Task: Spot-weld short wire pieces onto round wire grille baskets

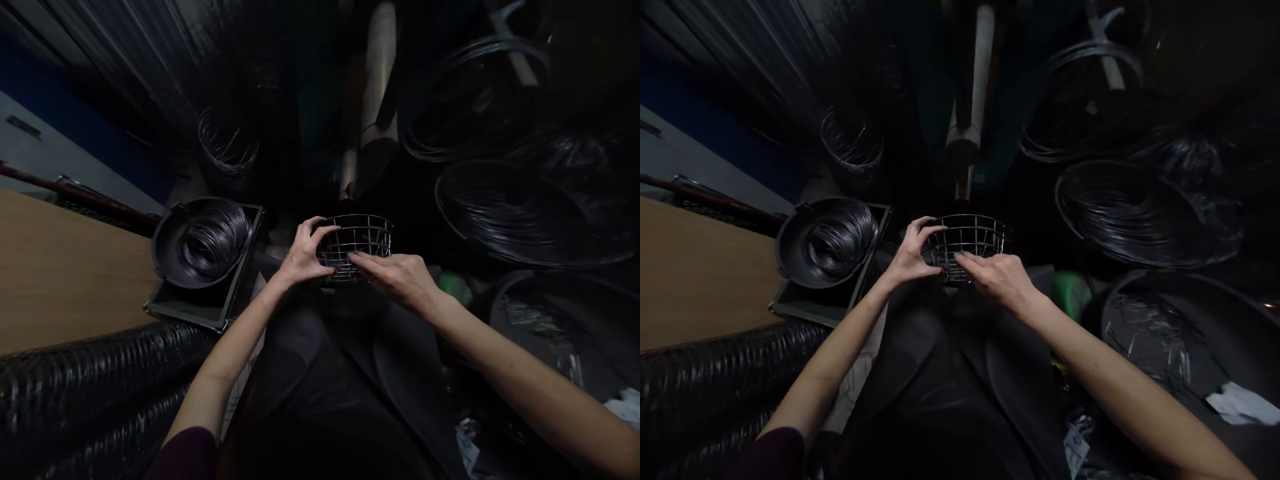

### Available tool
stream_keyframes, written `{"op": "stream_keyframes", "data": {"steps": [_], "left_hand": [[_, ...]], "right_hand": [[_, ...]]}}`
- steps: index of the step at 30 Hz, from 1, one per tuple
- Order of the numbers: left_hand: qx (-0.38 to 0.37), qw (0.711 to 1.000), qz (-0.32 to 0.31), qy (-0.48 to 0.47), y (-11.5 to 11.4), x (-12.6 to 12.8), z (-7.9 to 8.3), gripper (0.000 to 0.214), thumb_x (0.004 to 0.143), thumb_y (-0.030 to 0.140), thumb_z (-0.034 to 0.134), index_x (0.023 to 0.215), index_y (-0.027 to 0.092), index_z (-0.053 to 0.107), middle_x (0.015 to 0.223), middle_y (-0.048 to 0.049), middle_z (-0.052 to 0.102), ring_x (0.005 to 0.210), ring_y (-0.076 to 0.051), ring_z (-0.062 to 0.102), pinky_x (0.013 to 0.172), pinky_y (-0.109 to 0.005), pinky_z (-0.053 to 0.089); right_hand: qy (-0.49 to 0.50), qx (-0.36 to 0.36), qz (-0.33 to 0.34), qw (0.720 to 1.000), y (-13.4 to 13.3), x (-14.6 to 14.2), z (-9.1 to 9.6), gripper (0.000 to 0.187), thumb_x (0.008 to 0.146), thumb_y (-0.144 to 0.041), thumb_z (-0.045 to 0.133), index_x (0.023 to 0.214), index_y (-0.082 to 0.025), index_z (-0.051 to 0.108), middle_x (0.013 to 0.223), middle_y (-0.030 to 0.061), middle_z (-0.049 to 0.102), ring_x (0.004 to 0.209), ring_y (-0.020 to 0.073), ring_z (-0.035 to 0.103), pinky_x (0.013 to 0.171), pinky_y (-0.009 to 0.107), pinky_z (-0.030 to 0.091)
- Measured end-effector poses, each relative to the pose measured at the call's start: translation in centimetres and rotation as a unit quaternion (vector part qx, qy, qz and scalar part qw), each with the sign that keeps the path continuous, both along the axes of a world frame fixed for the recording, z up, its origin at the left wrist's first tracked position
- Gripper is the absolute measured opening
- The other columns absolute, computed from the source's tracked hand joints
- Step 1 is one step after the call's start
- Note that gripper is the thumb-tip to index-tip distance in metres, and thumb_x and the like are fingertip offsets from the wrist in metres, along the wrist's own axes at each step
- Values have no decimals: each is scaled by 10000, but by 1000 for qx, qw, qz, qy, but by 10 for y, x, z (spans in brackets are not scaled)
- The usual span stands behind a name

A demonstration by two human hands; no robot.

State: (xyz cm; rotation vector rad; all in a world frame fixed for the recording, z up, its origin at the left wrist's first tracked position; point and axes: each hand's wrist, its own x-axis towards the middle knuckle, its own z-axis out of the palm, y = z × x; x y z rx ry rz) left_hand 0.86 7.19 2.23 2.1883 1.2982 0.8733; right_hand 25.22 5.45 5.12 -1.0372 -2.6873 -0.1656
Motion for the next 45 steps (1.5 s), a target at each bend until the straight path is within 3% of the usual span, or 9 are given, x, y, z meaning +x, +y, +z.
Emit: {"op": "stream_keyframes", "data": {"steps": [7,15,26,32,39,45], "left_hand": [[39,999,1,3,25,1,3,838,583,260,871,1343,225,520,1397,-151,395,1333,-367,408,1123,-552,404],[31,999,-8,-5,23,-2,9,834,593,234,860,1347,274,506,1406,-134,398,1343,-362,412,1131,-558,398],[23,999,-13,-25,53,1,16,815,600,283,876,1333,235,523,1407,-141,402,1359,-362,406,1150,-557,389],[29,999,-6,-32,59,-1,16,820,583,277,884,1326,233,539,1385,-140,422,1359,-347,419,1153,-538,399],[33,996,-24,-80,64,-5,17,804,565,256,872,1284,196,516,1297,-117,543,1239,-297,534,1096,-462,451],[20,998,1,-68,86,-4,18,693,557,269,879,1177,194,576,1256,-106,555,1248,-282,532,1101,-423,439]], "right_hand": [[35,-7,-16,999,23,-1,5,352,923,-175,537,1214,-265,713,1116,9,723,705,148,721,538,226,491],[65,8,5,998,20,-1,14,313,937,-197,524,1166,-250,731,1106,9,727,659,139,712,535,243,510],[60,38,-24,997,45,-2,16,332,930,-192,527,1183,-275,727,1086,-20,732,700,143,723,494,228,419],[41,2,-45,998,50,-5,21,333,953,-260,512,1208,-314,719,1068,-8,745,727,144,712,494,227,357],[46,-52,-88,994,50,-8,25,319,961,-284,518,1203,-312,723,1024,-7,756,805,151,711,550,231,374],[47,-47,-126,990,69,-14,28,298,955,-296,556,1200,-288,726,905,-3,763,734,149,705,553,237,362]]}}
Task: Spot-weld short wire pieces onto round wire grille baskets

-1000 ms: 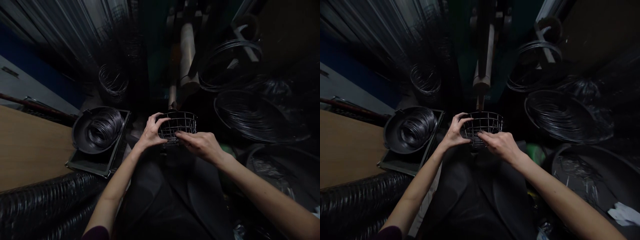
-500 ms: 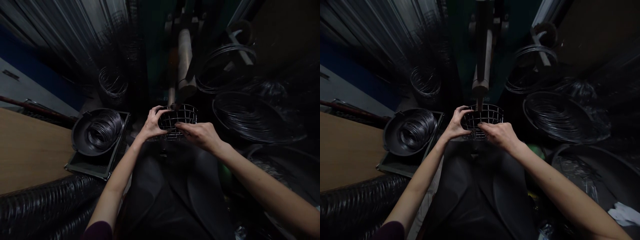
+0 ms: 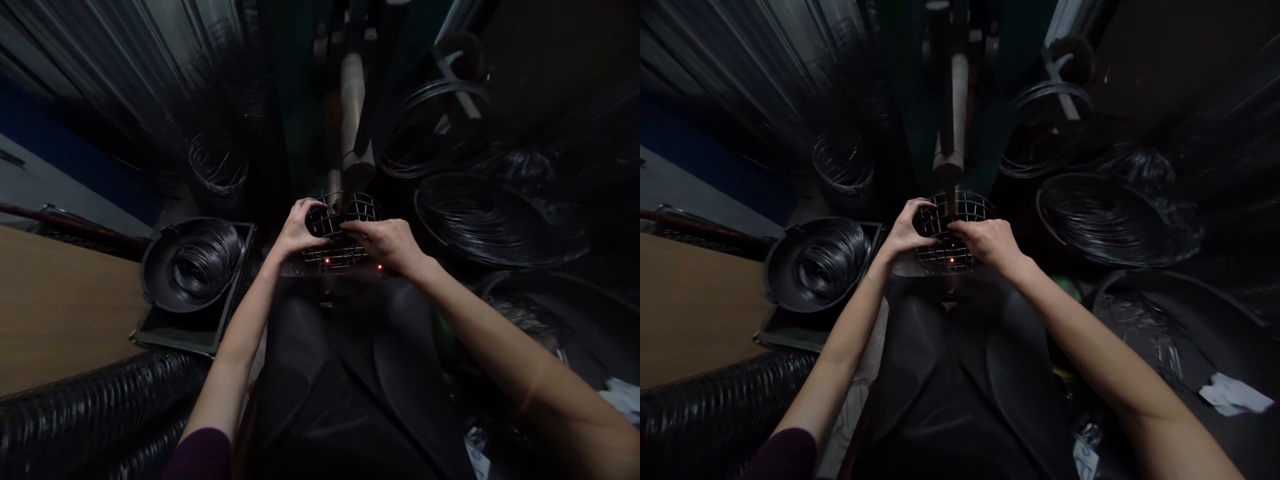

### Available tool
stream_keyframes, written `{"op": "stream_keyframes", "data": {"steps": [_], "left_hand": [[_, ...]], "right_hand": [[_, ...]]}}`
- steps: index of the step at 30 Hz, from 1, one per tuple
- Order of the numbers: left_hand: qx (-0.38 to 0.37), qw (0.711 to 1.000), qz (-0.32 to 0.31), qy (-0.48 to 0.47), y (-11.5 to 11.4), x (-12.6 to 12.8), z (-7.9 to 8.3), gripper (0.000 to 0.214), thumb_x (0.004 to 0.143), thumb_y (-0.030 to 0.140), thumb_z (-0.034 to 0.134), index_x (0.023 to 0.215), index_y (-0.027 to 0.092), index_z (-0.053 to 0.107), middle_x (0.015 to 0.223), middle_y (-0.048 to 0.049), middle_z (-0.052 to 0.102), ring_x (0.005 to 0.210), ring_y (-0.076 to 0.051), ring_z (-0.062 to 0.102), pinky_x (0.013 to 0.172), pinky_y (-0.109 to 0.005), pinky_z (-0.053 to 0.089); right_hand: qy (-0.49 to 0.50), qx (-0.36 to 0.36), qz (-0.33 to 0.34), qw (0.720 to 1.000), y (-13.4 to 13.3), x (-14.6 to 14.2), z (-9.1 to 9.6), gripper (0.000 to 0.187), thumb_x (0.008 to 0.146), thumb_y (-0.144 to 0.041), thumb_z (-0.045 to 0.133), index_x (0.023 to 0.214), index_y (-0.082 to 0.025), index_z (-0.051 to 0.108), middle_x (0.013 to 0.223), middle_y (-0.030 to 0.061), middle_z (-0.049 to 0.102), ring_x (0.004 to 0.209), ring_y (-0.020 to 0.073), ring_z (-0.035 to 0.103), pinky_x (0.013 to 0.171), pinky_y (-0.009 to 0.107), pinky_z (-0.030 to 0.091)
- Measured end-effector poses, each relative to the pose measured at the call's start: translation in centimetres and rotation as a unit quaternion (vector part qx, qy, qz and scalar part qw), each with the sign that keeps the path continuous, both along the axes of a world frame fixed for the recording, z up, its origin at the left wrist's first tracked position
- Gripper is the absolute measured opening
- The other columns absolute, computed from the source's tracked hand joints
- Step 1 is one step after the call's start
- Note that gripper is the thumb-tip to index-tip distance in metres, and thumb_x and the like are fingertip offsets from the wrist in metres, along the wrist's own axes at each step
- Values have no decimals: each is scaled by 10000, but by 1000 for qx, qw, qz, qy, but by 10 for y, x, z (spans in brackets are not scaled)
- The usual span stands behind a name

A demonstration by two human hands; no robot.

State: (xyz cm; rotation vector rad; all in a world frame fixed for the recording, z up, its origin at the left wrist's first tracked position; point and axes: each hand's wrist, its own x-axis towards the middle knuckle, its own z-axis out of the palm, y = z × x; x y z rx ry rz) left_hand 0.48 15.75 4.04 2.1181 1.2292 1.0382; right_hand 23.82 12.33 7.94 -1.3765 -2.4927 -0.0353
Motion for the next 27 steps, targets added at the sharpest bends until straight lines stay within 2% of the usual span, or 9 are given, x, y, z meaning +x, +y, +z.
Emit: {"op": "stream_keyframes", "data": {"steps": [5,9,13,20,24,27], "left_hand": [[17,1000,-4,14,9,-1,-1,717,553,322,900,1186,186,591,1263,-116,547,1266,-291,510,1109,-427,433],[9,1000,-10,15,14,-2,2,697,567,265,869,1203,193,593,1274,-103,538,1259,-277,512,1110,-422,433],[-13,1000,-11,2,28,-5,7,684,555,223,852,1191,185,602,1273,-100,530,1245,-271,527,1109,-416,434],[-19,1000,-7,-6,40,-9,7,685,551,253,863,1188,183,621,1243,-93,549,1236,-275,532,1120,-429,420],[-11,1000,-14,-6,45,-8,6,672,557,274,873,1172,169,623,1215,-99,573,1205,-273,546,1100,-420,435],[5,1000,-25,-15,46,-11,0,710,590,388,885,1201,169,598,1249,-111,573,1236,-288,531,1118,-432,416]], "right_hand": [[71,59,-26,995,-3,4,-10,290,976,-293,544,1205,-247,715,1076,26,747,863,146,705,603,220,407],[121,90,-104,983,-4,4,-17,219,927,-374,624,971,-200,750,1028,64,718,795,148,654,575,226,391],[144,67,-148,976,12,-2,-17,226,866,-386,697,929,-171,727,905,67,656,692,145,569,535,238,332],[160,36,-151,975,24,-8,-14,231,864,-390,679,943,-175,700,888,62,631,702,159,538,557,255,312],[158,17,-156,975,29,-12,-14,216,864,-375,662,937,-175,702,900,60,622,735,167,555,589,261,352],[176,26,-155,972,24,-6,-6,286,901,-423,597,989,-172,702,955,83,610,773,177,565,664,287,427]]}}
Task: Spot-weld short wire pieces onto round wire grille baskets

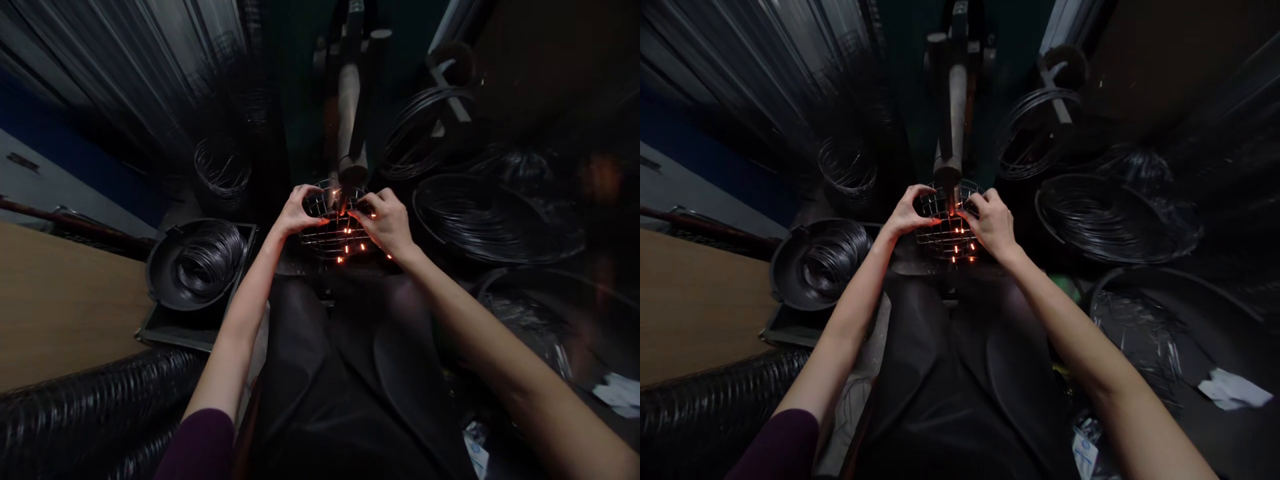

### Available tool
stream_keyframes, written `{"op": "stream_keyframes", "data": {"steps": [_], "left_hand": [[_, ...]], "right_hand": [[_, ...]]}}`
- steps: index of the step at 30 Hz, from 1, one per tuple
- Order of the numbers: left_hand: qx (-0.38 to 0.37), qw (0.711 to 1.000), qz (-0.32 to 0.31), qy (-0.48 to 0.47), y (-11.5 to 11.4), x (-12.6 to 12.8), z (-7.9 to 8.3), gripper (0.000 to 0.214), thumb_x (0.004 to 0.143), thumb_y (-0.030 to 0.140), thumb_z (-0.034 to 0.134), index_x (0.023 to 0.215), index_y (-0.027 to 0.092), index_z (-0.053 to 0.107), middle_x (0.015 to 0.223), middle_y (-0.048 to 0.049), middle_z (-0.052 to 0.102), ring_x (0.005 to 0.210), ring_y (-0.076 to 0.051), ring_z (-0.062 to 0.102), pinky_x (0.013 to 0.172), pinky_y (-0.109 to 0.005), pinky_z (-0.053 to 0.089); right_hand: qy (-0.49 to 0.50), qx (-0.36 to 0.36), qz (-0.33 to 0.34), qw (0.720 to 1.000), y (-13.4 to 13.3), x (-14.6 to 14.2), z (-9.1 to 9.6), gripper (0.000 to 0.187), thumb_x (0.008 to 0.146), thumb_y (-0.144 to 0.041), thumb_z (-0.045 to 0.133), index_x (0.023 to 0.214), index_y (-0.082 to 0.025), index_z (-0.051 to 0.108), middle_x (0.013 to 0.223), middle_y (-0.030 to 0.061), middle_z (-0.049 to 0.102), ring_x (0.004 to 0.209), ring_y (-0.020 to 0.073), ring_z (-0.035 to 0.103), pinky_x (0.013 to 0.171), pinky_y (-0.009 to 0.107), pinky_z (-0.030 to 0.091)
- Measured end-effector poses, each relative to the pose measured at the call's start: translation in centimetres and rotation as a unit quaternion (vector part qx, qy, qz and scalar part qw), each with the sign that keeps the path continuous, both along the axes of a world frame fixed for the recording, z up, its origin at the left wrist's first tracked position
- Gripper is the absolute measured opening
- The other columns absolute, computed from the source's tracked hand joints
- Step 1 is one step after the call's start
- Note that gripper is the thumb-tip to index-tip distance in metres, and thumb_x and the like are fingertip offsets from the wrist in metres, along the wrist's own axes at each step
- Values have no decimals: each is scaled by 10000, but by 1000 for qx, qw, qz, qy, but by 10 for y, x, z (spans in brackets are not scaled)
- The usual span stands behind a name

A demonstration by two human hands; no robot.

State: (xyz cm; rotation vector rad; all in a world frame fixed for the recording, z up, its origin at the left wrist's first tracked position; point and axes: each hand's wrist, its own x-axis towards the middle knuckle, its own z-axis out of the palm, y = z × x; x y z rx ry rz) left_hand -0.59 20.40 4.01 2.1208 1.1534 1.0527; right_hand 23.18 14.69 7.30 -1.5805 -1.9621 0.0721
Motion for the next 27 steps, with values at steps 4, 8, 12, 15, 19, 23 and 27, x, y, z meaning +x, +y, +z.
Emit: {"op": "stream_keyframes", "data": {"steps": [4,8,12,15,19,23,27], "left_hand": [[-38,997,9,-61,-12,-16,-34,1074,559,550,896,1449,240,380,1517,-142,366,1448,-339,331,1217,-496,268],[-204,959,21,-195,-31,-26,-84,1340,516,655,878,1535,329,72,1559,-180,271,1476,-370,293,1148,-570,338],[-211,937,56,-273,-44,-23,-103,1404,432,673,897,1496,353,38,1482,-163,350,1431,-346,368,1120,-526,383],[-165,954,87,-237,-59,-27,-88,1323,456,748,845,1465,339,95,1433,-149,388,1388,-307,422,1124,-482,396],[-65,981,74,-168,-91,-34,-52,1137,534,777,787,1392,297,215,1394,-134,425,1347,-257,469,1145,-427,396],[-13,993,79,-88,-113,-31,-23,954,578,609,847,1314,262,350,1364,-128,470,1275,-275,523,1123,-433,420],[8,995,99,-18,-118,-30,-12,804,575,450,885,1232,244,468,1289,-103,539,1247,-295,523,1110,-454,415]], "right_hand": [[59,-8,6,998,-43,33,19,456,1009,-462,337,1045,-184,696,1010,116,621,926,218,596,857,369,479],[66,-138,28,988,-113,73,-3,534,1002,-533,265,977,-201,683,973,105,664,934,239,611,875,411,499],[77,-329,94,936,-167,96,-62,441,934,-528,375,954,-206,676,924,98,709,851,227,679,819,379,555],[74,-395,128,907,-185,108,-85,425,913,-515,415,992,-222,712,982,106,723,920,248,702,873,410,567],[123,-416,146,889,-192,122,-84,404,921,-512,461,1094,-261,726,1125,101,722,1053,281,693,940,455,558],[201,-422,36,884,-186,114,-68,338,824,-532,611,1002,-263,713,966,86,750,857,301,730,771,455,607],[334,-398,-9,854,-162,71,-22,628,667,-536,784,1179,-218,606,627,-4,635,482,183,605,432,285,493]]}}
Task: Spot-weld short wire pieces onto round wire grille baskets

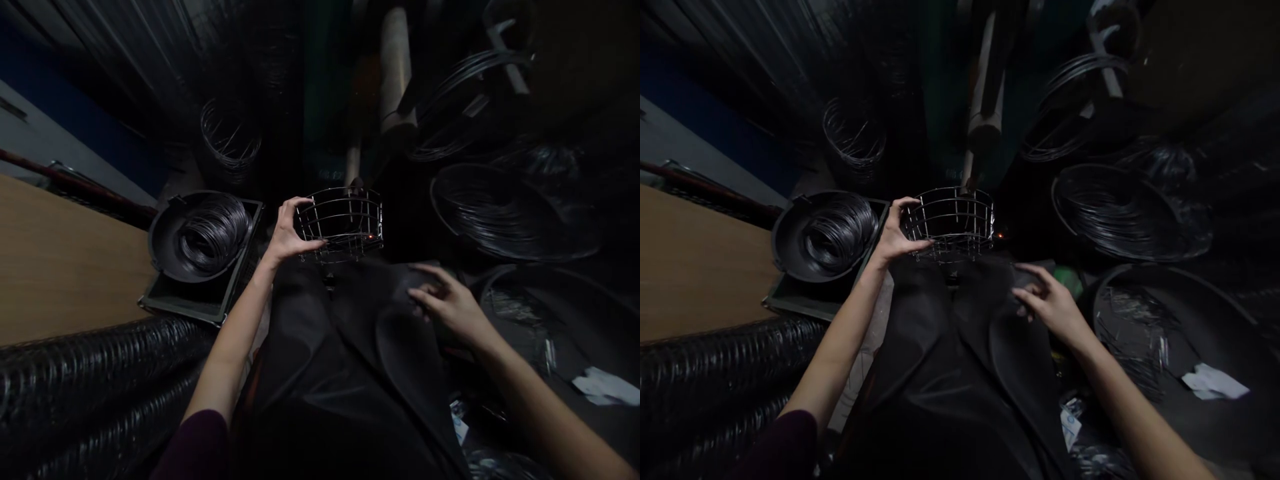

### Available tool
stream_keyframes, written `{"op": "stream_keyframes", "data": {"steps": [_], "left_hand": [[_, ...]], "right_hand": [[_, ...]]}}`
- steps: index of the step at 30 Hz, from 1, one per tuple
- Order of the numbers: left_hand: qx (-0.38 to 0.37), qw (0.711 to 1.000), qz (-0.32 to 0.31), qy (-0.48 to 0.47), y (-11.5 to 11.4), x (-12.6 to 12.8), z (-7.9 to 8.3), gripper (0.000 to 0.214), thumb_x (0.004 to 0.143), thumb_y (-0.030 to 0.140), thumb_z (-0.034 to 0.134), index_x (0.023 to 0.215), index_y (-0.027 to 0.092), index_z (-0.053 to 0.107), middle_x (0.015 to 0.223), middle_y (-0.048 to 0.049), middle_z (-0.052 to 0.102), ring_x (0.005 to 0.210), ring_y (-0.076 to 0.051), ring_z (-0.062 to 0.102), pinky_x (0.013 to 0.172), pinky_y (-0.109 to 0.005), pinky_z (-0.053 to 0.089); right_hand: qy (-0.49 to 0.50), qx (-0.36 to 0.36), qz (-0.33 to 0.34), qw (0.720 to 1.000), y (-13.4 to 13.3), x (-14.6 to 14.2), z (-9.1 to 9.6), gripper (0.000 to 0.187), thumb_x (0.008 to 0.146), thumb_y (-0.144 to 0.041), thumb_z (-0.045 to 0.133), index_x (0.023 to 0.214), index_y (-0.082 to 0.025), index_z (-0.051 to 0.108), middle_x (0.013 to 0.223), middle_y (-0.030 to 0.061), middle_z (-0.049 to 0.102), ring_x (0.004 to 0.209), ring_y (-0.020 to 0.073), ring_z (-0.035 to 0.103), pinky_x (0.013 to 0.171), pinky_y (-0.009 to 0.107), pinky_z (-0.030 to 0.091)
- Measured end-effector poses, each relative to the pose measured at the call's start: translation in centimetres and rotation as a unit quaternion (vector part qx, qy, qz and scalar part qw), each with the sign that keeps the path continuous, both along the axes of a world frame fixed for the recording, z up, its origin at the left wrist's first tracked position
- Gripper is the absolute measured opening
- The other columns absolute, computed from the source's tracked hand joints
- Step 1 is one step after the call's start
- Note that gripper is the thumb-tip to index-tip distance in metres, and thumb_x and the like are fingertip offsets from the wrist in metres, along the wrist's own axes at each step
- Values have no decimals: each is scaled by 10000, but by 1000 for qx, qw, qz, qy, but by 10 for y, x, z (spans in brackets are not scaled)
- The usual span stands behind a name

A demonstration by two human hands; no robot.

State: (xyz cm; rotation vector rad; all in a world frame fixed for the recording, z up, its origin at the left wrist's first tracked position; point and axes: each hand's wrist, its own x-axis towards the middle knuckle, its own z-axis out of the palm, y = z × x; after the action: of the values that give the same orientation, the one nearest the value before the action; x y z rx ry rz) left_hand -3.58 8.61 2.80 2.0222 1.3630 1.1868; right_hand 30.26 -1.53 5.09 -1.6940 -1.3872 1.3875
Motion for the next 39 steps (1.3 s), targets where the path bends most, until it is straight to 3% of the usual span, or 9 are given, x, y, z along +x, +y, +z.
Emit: {"op": "stream_keyframes", "data": {"steps": [4,7,10,12,15,18,20,27,39], "left_hand": [[18,999,8,37,-5,5,-1,738,558,400,908,1180,228,550,1297,-110,512,1298,-312,472,1133,-476,385],[12,997,-41,65,-14,15,0,741,572,364,908,1215,224,567,1346,-126,475,1309,-317,456,1125,-482,395],[-7,994,-54,98,-20,27,3,706,590,347,896,1211,241,580,1366,-127,458,1322,-332,434,1128,-513,387],[-11,992,-49,113,-20,34,5,674,589,349,895,1186,252,597,1369,-126,447,1326,-344,422,1134,-535,375],[-2,992,-59,115,-15,40,8,662,589,355,896,1179,248,616,1364,-134,440,1326,-352,414,1138,-539,368],[-11,993,-60,104,-10,44,10,673,591,370,896,1195,252,622,1367,-132,432,1329,-358,404,1129,-541,383],[-18,993,-55,100,-7,48,10,671,594,352,890,1202,259,622,1373,-126,425,1331,-358,399,1124,-546,389],[-30,996,-33,71,3,59,9,674,591,335,888,1207,249,628,1356,-126,421,1323,-345,407,1126,-530,403],[-21,998,-10,54,13,63,7,673,576,315,894,1192,268,627,1349,-108,436,1316,-347,415,1130,-541,402]], "right_hand": [[58,-30,97,993,40,-53,55,578,591,-553,838,972,-154,663,602,-27,569,396,66,430,373,197,327],[38,-60,180,981,71,-80,71,482,633,-552,816,833,-129,698,596,-7,572,416,51,405,396,198,295],[-72,-27,214,974,92,-91,63,334,759,-463,757,808,-134,728,594,12,610,463,85,481,450,217,350],[-184,67,225,954,96,-93,55,242,834,-388,710,846,-150,752,685,36,684,580,124,598,548,230,422],[-355,221,274,866,86,-91,48,247,918,-334,622,1050,-174,755,934,73,753,808,188,699,656,251,456],[-464,281,330,773,72,-88,46,419,957,-362,557,1317,-165,640,1222,127,690,871,230,716,583,272,436],[-496,296,348,738,68,-84,46,455,977,-346,514,1391,-171,581,1309,131,642,842,226,720,533,274,410],[-524,351,351,692,80,-71,44,425,999,-240,423,1390,-188,581,1335,92,624,796,213,725,507,278,381],[-542,400,335,659,86,-72,32,458,939,-102,415,1349,-137,615,1307,133,633,691,185,709,482,285,402]]}}
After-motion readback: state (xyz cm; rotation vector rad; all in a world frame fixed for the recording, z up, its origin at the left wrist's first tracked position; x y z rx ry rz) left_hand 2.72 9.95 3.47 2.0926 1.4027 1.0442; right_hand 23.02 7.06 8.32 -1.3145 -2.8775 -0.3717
